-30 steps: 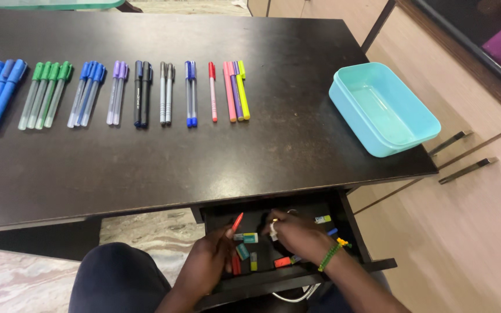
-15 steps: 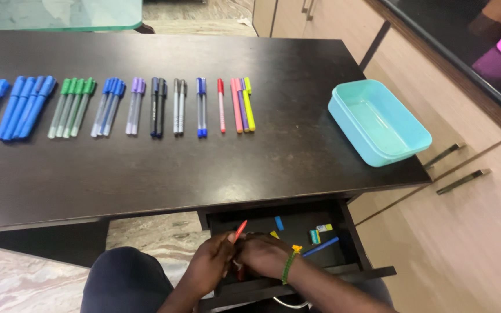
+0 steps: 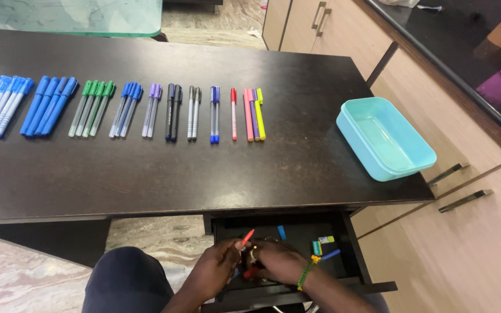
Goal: The person retrieves highlighters and erasers from a drawer and arranges them on a low table alongside pens. The person aligns the highlighters by color and places erasers in a row, then closes the drawer.
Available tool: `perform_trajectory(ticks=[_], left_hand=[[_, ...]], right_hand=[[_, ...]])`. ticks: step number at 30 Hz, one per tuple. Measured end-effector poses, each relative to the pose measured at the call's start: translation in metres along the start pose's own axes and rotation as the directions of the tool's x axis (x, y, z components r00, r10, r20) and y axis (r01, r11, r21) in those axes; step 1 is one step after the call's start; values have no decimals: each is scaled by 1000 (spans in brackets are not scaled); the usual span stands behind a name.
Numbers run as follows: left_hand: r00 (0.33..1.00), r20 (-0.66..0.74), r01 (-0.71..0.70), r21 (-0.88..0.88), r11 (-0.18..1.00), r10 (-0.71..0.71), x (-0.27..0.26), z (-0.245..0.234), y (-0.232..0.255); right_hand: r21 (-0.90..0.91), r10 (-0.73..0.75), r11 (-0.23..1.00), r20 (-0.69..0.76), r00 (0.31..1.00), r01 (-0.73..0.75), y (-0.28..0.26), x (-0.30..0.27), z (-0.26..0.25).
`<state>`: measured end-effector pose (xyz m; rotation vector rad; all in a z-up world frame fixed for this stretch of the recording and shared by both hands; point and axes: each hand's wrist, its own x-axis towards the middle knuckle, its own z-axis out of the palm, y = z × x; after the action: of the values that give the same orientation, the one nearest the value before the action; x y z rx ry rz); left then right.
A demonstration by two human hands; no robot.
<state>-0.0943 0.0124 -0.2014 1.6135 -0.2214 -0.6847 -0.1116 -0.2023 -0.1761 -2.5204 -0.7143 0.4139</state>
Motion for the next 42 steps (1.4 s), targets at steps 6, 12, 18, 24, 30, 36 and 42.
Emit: perform_trajectory(ticks=[6, 12, 18, 24, 30, 36, 42], left_hand=[[992, 30, -124, 158, 980, 120, -19, 4, 37], [942, 197, -272, -30, 962, 272, -55, 24, 97], [850, 67, -525, 151, 837, 522, -87, -10, 173], [762, 41, -581, 483, 655, 646, -54, -58, 233], [837, -195, -432, 338, 836, 511, -13, -60, 236], [745, -231, -543, 334, 770, 626, -12, -66, 210], [749, -257, -488, 410, 771, 611, -13, -61, 216]], right_hand=[[438, 195, 880, 18, 981, -183, -16, -26, -17], [479, 105, 876, -71, 992, -59, -27, -66, -53], [612, -14, 774, -238, 971, 161, -42, -86, -123], [493, 33, 732, -715, 698, 470, -30, -35, -200], [525, 161, 666, -795, 585, 530, -32, 43, -227], [535, 222, 753, -756, 616, 384, -33, 60, -210], [479, 156, 787, -763, 627, 388, -34, 53, -207]])
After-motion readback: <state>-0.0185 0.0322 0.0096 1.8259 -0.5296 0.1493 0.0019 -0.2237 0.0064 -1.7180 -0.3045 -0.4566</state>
